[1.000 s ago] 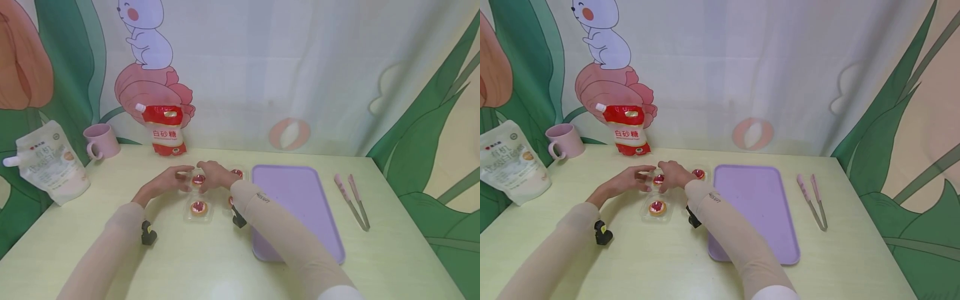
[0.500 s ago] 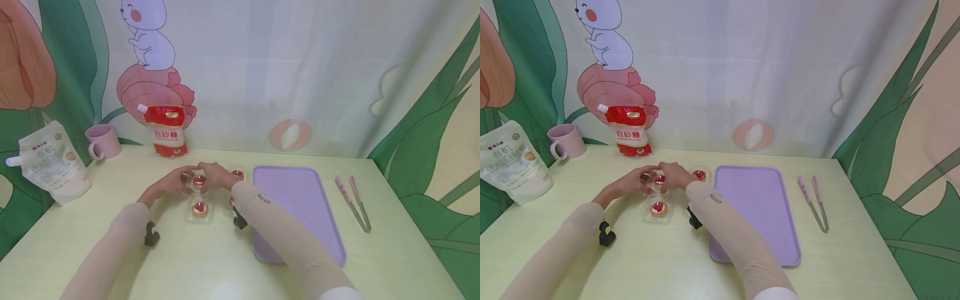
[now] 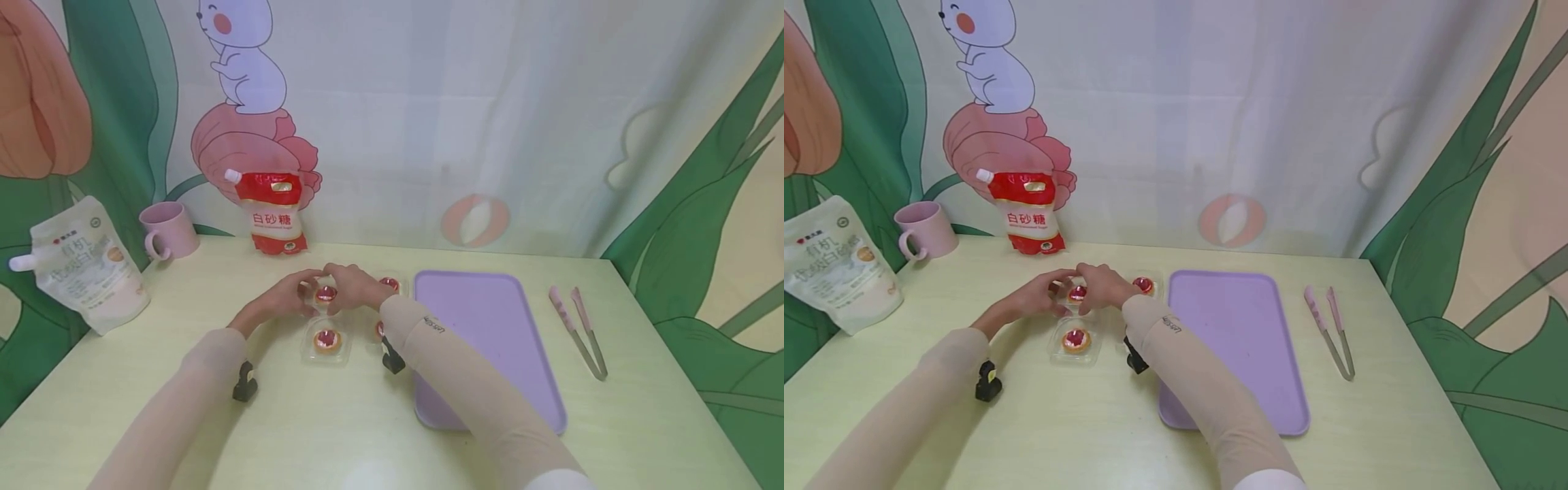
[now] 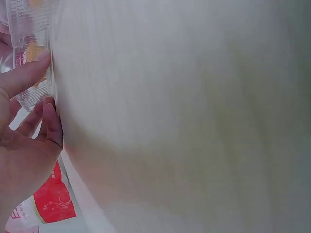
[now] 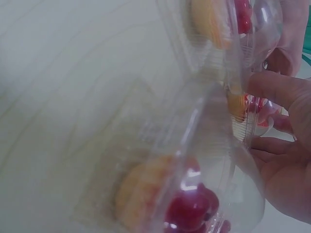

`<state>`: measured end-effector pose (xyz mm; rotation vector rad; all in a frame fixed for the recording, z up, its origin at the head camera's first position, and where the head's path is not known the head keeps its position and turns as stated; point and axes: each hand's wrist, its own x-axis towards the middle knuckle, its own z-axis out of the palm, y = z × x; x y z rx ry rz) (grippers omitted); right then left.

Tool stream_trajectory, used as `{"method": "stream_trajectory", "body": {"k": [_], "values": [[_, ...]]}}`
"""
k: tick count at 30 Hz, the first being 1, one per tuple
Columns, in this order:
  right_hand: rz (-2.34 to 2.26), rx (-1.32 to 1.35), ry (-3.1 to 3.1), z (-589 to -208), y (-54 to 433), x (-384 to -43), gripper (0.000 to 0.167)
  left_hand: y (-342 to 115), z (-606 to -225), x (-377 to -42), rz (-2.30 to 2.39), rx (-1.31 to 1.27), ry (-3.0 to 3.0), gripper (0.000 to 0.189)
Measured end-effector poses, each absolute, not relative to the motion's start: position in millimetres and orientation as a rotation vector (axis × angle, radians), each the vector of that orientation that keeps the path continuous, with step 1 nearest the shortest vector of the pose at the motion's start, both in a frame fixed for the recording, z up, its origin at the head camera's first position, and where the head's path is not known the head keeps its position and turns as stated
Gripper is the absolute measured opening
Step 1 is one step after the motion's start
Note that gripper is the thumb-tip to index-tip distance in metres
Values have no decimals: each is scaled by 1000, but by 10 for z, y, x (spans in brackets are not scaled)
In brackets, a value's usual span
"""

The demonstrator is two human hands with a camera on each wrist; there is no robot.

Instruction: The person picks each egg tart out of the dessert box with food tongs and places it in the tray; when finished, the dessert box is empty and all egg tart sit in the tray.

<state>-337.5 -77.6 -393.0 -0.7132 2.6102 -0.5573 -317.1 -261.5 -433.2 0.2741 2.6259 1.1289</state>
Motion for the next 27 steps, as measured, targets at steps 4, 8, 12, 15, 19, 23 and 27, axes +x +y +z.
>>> {"method": "stream_trajectory", "body": {"k": [4, 8, 12, 15, 19, 23, 27], "values": [[-558, -714, 2606, -3925, -769, -3373, 81, -2616, -4334, -3178, 1107, 285, 2632, 82], [-555, -720, 2605, -3929, -758, -3374, 83, -2623, -4340, -3179, 1100, 277, 2633, 82], [-531, -746, 2618, -3924, -745, -3370, 85, -2617, -4344, -3182, 1099, 285, 2640, 81], [-490, -766, 2640, -3915, -740, -3359, 86, -2602, -4343, -3185, 1095, 292, 2648, 79], [-454, -770, 2660, -3904, -738, -3352, 88, -2585, -4336, -3183, 1094, 294, 2645, 80], [-475, -765, 2659, -3895, -730, -3353, 87, -2583, -4337, -3174, 1115, 292, 2625, 82], [-500, -788, 2643, -3895, -720, -3360, 84, -2591, -4343, -3162, 1140, 293, 2605, 82]]}}
